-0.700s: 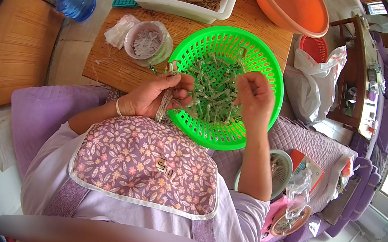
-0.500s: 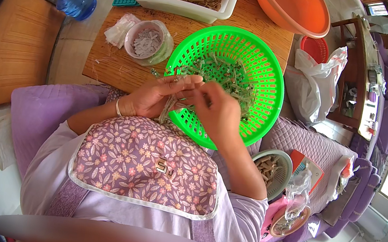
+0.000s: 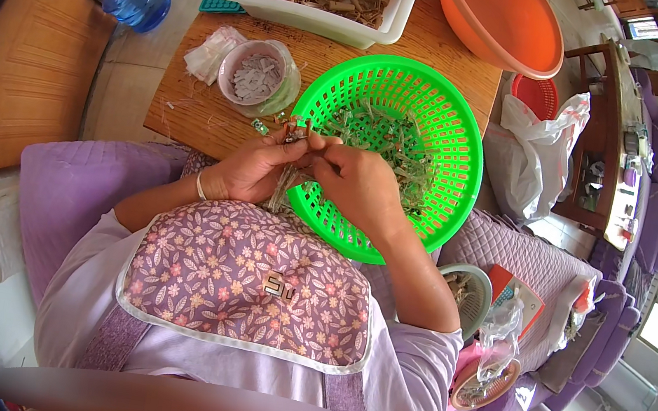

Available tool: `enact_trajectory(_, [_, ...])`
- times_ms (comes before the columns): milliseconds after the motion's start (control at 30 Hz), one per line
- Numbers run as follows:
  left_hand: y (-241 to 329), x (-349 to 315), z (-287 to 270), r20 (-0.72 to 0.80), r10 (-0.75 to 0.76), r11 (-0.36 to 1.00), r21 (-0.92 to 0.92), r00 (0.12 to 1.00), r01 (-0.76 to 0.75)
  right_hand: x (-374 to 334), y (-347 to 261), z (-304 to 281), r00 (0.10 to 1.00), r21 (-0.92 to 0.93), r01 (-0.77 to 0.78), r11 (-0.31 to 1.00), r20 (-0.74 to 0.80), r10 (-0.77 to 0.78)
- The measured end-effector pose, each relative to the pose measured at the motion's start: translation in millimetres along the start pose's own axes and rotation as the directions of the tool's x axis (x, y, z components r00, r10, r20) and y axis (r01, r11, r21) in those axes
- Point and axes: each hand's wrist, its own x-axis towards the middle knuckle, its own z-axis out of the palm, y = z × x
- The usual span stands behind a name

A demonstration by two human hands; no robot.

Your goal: The recorder is sorting green herbal plants, removing stems and placing usable parts into a container.

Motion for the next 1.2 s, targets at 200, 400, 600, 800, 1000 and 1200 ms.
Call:
enact_trajectory(200, [3, -3, -7, -0.118, 0.132, 0.991, -0.022, 0.984, -0.136, 36, 38, -24, 0.937, 0.185, -0.143, 0.972, -0.292, 0.194])
enact_trajectory(400, [0, -2, -8, -0.105, 0.082, 0.990, -0.108, 0.991, -0.093, 86, 96, 15, 0.958, -0.420, -0.088, 0.903, -0.285, -0.039])
enact_trajectory(600, [5, -11, -9, -0.045, 0.091, 0.993, -0.077, 0.995, -0.094, 65, 85, -14, 0.981, -0.045, -0.089, 0.995, -0.176, 0.080])
enact_trajectory(800, [4, -10, 3, -0.108, 0.029, 0.999, 0.039, 0.994, -0.025, -25, 27, -58, 0.874, 0.465, 0.280, 0.840, -0.485, -0.023])
enact_trajectory(1000, [-2, -6, 12, -0.006, -0.083, 0.992, -0.096, 0.997, 0.082, -32, 58, -50, 0.880, 0.207, 0.081, 0.975, -0.475, 0.028])
enact_trajectory(1200, [-8, -2, 0, -0.070, 0.006, 0.995, -0.095, 0.998, -0.013, -22, 80, -51, 0.892, 0.204, -0.113, 0.973, -0.410, 0.189])
